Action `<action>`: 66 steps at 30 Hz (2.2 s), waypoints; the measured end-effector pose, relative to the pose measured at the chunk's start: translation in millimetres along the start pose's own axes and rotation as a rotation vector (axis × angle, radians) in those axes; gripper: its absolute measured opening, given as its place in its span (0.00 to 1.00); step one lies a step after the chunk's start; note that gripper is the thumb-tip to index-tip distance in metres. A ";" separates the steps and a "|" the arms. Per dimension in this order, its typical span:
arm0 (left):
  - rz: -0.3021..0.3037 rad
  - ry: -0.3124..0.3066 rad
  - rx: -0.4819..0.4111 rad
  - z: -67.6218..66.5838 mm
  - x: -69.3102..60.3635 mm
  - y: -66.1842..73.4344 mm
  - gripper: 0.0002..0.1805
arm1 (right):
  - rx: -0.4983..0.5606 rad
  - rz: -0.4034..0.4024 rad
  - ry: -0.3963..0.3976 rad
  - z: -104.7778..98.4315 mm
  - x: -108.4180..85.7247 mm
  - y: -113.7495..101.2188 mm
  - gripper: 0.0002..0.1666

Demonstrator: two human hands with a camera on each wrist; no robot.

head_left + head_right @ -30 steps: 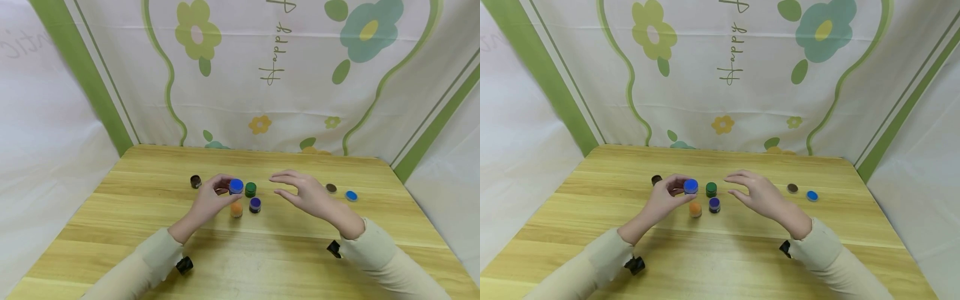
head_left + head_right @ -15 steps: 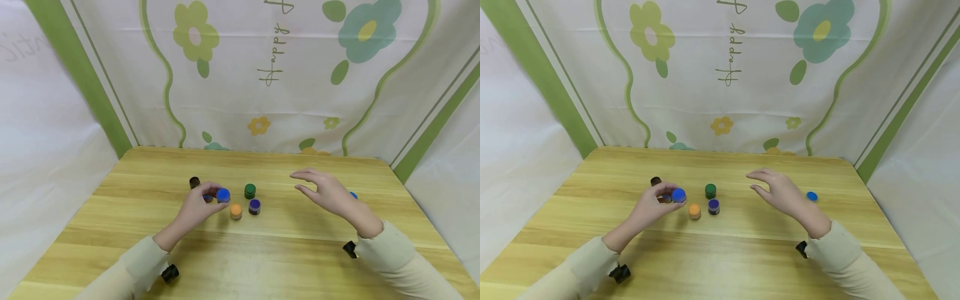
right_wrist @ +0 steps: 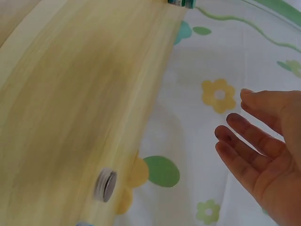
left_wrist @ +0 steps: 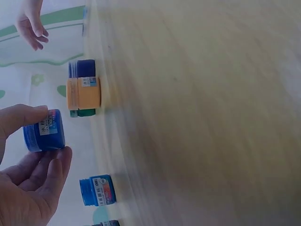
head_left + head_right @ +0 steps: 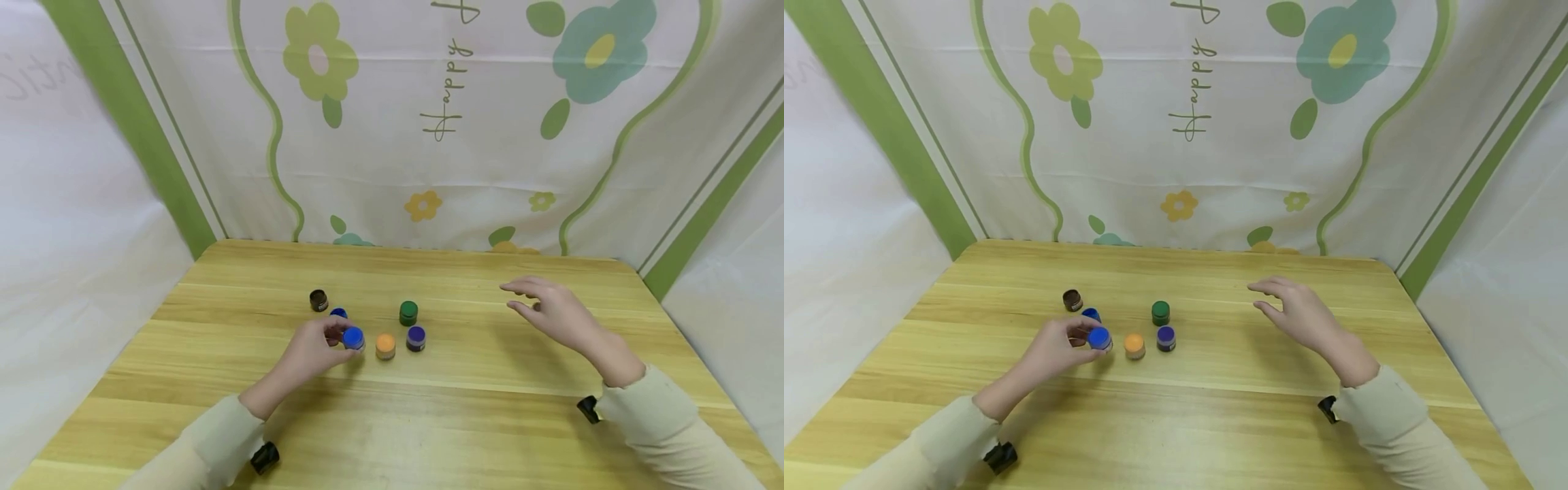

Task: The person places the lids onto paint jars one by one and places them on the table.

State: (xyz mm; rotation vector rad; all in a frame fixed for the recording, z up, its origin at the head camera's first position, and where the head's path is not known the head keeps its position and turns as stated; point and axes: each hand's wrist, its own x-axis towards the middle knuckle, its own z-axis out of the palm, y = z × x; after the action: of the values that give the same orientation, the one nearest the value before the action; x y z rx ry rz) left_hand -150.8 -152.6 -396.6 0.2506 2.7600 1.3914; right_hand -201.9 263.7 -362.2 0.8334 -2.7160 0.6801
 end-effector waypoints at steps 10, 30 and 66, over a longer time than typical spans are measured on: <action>0.001 -0.056 0.077 4.8 0.3 -9.9 0.16 | 0.006 0.108 -0.100 2.1 -0.7 27.9 0.20; -0.001 -0.121 0.163 7.9 4.9 -10.0 0.18 | -0.065 0.245 -0.231 9.5 2.4 65.7 0.20; -0.011 0.057 0.121 -53.8 26.4 -7.8 0.20 | -0.080 0.296 -0.303 12.9 5.0 72.0 0.17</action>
State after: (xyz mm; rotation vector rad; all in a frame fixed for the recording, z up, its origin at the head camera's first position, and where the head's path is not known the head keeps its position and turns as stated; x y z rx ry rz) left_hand -183.6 -195.6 -369.8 0.2023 2.8911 1.2495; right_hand -248.3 307.7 -398.0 0.5585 -3.1581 0.5300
